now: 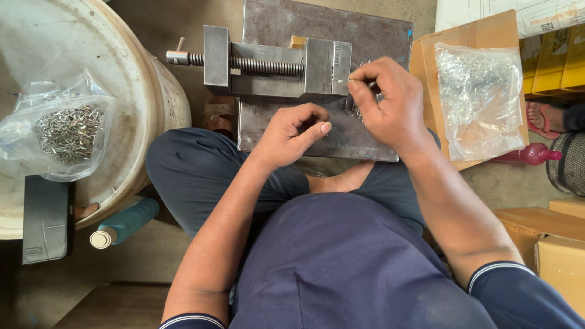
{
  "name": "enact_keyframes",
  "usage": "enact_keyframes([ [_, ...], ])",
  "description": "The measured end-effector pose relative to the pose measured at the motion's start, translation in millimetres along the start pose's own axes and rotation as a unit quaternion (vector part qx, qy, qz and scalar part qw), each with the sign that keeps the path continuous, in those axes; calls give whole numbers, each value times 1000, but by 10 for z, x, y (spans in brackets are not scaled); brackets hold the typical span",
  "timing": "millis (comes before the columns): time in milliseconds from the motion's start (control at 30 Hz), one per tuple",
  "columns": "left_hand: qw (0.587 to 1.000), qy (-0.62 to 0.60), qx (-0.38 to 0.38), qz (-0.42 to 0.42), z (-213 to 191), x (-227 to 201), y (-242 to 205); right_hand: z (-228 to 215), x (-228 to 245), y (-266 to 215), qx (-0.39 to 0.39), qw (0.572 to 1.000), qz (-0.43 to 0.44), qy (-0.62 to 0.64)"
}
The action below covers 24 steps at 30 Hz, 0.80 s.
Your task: The person sits on the floor and assembles small metal nails by hand. They pick up a nail and a small white cylindrical piece, fit them together, and place the assembled unit into a metal jig. The person repeats this process continuously.
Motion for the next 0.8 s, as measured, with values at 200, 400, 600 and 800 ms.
enact_keyframes([
  [200,1000,11,-6,16,-9,1,-4,51,75,159,24,999,-27,-33],
  [400,1000,10,-5,11,-16,12,4,29,124,202,43,997,-28,-52],
  [600,999,14,-6,28,-22,9,22,-5,71,181,40,995,-69,-56],
  [800,1000,5,-8,25,-12,95,-21,-33,-206,-155,5,996,54,-67],
])
Point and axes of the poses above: each hand's wrist, its own y-axis towards the middle knuckle, its own z-axis out of the palm, x = y × z, the point moved 1 cm from there along y, towards the middle knuckle, and after that the axes turned 4 degrees about -x, right-handed, at the moved point
